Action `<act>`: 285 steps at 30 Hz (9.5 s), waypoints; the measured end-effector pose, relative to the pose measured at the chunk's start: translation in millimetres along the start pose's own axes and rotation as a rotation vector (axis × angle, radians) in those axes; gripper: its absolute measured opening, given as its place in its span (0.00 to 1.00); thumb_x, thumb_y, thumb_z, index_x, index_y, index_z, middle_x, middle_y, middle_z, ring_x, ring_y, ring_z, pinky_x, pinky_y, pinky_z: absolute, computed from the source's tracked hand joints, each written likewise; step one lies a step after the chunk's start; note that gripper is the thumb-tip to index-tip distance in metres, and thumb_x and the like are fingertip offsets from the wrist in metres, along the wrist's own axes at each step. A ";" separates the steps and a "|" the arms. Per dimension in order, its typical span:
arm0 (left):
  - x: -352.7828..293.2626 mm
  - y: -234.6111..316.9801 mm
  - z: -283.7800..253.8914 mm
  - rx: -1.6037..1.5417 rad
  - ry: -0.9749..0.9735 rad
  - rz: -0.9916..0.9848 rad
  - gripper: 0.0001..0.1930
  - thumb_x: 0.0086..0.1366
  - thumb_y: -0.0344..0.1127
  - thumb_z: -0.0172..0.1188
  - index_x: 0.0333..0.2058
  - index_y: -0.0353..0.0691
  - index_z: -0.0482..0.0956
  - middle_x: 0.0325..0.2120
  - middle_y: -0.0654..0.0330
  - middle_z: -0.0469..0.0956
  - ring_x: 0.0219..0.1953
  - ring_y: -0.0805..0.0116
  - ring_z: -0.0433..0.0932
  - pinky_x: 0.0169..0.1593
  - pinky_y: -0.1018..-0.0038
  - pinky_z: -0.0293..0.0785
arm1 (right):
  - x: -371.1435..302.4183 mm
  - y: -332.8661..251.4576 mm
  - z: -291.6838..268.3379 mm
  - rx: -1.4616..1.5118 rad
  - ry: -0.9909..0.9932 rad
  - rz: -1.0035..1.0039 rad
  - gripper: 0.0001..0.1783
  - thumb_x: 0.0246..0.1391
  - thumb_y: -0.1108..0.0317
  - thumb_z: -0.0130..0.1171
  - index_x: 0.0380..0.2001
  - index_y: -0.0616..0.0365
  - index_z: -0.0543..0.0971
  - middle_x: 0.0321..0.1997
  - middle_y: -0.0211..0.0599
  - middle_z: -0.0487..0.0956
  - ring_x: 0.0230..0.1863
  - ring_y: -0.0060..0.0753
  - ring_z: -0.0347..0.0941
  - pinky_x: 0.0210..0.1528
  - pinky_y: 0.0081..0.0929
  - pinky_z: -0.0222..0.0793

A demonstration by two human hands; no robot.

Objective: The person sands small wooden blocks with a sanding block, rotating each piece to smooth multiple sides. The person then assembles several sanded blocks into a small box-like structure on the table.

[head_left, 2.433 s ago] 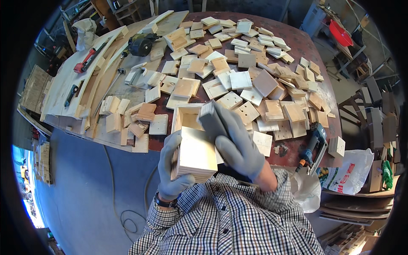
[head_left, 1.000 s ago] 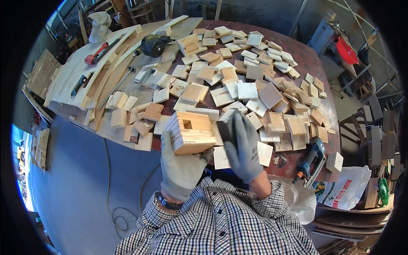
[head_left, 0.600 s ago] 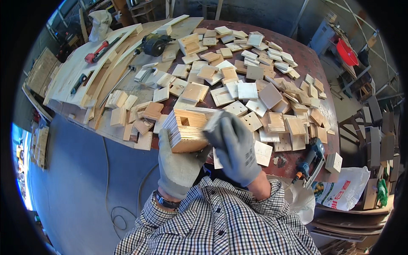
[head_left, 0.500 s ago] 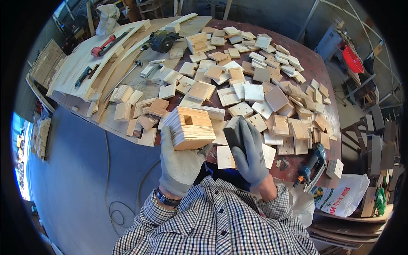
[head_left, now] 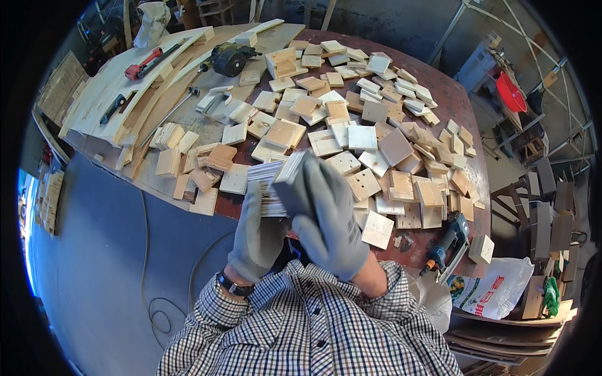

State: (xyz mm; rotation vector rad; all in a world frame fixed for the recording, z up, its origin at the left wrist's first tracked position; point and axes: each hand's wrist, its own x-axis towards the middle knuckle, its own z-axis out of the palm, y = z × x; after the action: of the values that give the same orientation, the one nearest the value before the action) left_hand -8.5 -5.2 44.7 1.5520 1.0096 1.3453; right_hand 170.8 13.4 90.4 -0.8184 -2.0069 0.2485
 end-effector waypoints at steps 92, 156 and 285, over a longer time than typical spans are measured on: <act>-9.0 21.7 -25.1 -0.276 -0.051 -0.182 0.60 0.56 0.34 0.77 0.81 0.37 0.47 0.78 0.47 0.57 0.79 0.56 0.57 0.79 0.60 0.58 | -4.0 -18.0 -28.7 -0.368 -0.102 0.164 0.44 0.53 0.59 0.70 0.74 0.51 0.71 0.72 0.62 0.66 0.63 0.62 0.69 0.65 0.55 0.64; -44.3 -5.6 -13.0 -0.567 0.102 -0.034 0.29 0.80 0.46 0.58 0.71 0.47 0.59 0.67 0.51 0.66 0.68 0.56 0.71 0.70 0.58 0.73 | 0.0 19.0 -3.7 0.564 -0.216 0.615 0.41 0.71 0.56 0.56 0.78 0.68 0.58 0.72 0.60 0.67 0.73 0.55 0.65 0.77 0.43 0.57; -22.2 8.0 -19.8 -0.959 0.309 -0.364 0.32 0.78 0.53 0.60 0.72 0.43 0.65 0.61 0.57 0.79 0.60 0.58 0.81 0.58 0.54 0.82 | -32.5 30.1 5.2 0.297 0.108 0.526 0.38 0.67 0.63 0.56 0.76 0.67 0.63 0.69 0.63 0.69 0.69 0.59 0.68 0.72 0.49 0.64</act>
State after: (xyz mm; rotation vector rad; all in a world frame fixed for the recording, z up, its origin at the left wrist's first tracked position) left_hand -30.1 -27.1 46.5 0.4353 0.6054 1.4929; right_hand 191.5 16.3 51.0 -1.1244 -1.5735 0.7654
